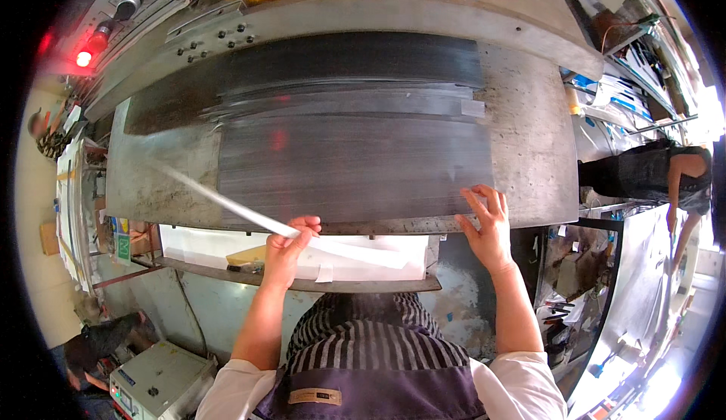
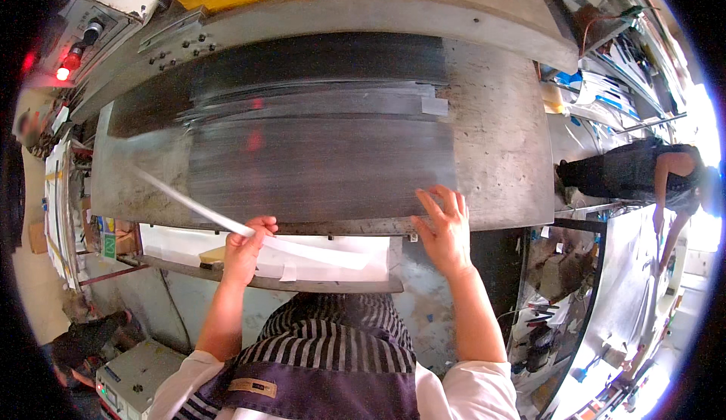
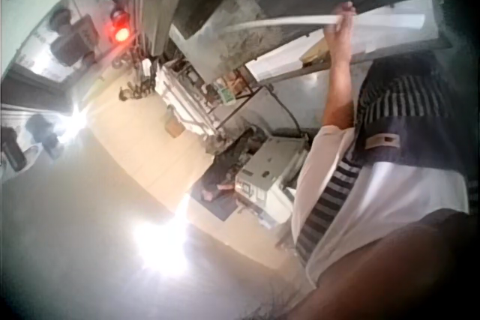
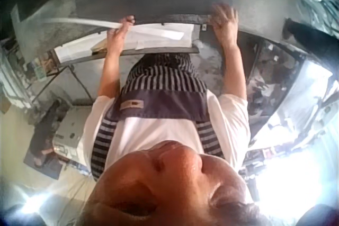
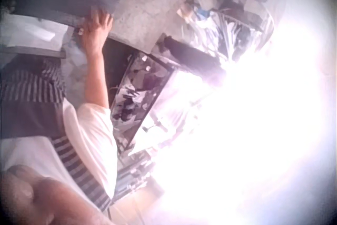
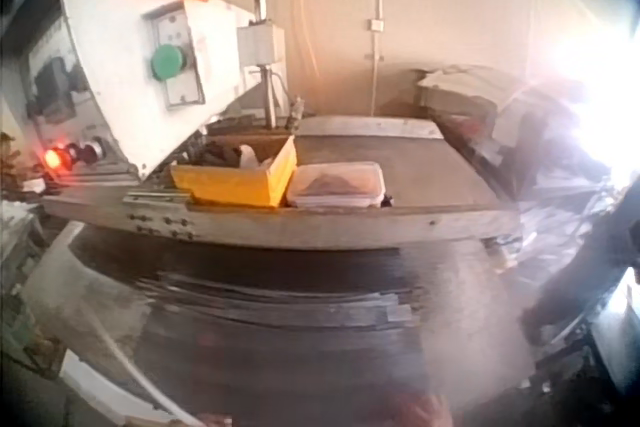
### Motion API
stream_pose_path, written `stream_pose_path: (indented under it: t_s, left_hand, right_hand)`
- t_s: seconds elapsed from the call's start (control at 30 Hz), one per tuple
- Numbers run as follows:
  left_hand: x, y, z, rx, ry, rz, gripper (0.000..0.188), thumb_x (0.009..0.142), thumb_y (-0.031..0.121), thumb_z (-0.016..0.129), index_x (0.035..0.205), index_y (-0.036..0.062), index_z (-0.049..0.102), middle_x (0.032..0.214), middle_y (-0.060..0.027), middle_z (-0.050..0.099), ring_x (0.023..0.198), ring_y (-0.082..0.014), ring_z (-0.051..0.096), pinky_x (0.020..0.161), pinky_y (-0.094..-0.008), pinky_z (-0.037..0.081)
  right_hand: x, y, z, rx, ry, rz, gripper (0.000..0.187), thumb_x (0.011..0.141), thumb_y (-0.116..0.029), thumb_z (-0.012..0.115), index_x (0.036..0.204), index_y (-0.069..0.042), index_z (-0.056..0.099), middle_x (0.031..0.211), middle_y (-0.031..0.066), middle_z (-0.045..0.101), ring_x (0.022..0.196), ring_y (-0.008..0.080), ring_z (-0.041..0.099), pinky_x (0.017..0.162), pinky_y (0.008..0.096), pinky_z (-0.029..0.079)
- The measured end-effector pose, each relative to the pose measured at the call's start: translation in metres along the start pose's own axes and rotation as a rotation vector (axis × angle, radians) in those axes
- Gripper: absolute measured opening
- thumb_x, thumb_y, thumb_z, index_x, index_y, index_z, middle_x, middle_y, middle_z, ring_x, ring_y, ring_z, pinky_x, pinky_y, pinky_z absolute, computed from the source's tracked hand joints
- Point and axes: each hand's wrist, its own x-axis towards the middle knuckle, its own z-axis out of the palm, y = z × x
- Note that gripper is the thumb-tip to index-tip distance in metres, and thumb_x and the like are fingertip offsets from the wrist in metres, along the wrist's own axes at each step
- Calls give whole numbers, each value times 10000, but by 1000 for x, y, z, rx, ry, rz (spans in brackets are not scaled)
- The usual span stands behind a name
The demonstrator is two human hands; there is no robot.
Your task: The person removes a blue protective film from a stack of metal sheets and places them on a workbench. They then repeatedly align and place white paper strips between the metal sheets, adjusting their positions by hand.
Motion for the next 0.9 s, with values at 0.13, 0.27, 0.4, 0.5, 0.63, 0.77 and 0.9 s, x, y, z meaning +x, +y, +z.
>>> stream_pose_path:
  t_s: [0.13,0.27,0.4,0.5,0.63,0.77,0.9]
  left_hand:
    - [11,9,-5,-24,10,-91,228,936,84,629,1141,-12,663,1192,-103,658,985,-177,647,911,-309,503]
    - [46,32,-15,-109,47,70,176,958,120,583,1035,-16,663,1192,-166,651,993,-234,663,861,-345,551]
    - [96,70,8,-70,211,39,155,966,171,615,933,24,652,1127,-156,676,897,-199,683,770,-300,576]
    - [104,48,28,-104,223,-31,266,976,249,615,1059,-1,648,1117,-151,672,952,-205,677,836,-318,589]
    - [104,43,44,302,192,-238,426,977,389,597,1026,-28,662,859,-86,673,685,-139,646,612,-265,547]
    - [108,81,29,1055,182,-243,403,958,412,623,859,29,701,626,-15,620,459,-70,532,408,-224,389]
    - [214,114,-58,1274,357,465,363,924,355,632,1093,43,710,875,-157,716,821,-268,698,730,-348,523]
  right_hand:
    - [24,25,15,125,-11,-44,452,805,-95,721,1245,-91,617,1214,178,560,1055,375,573,910,455,487]
    - [96,65,25,-32,155,62,517,816,3,652,1312,-130,587,1287,182,557,1141,359,577,956,417,500]
    - [146,121,28,-33,224,142,452,855,-56,645,1300,-132,607,1288,152,576,1056,295,636,880,367,525]
    - [157,113,32,91,231,251,365,892,-152,645,1256,-125,643,1220,128,618,1004,242,646,841,344,522]
    - [156,113,47,46,205,197,409,858,-110,665,1265,-135,632,1255,152,603,1092,353,616,922,404,511]
    - [171,134,46,-54,197,129,492,845,-58,660,1322,-157,586,1351,139,543,1132,368,597,940,431,504]
    - [196,146,45,10,25,69,543,846,-25,645,1355,-195,557,1442,124,469,1173,363,581,964,437,504]
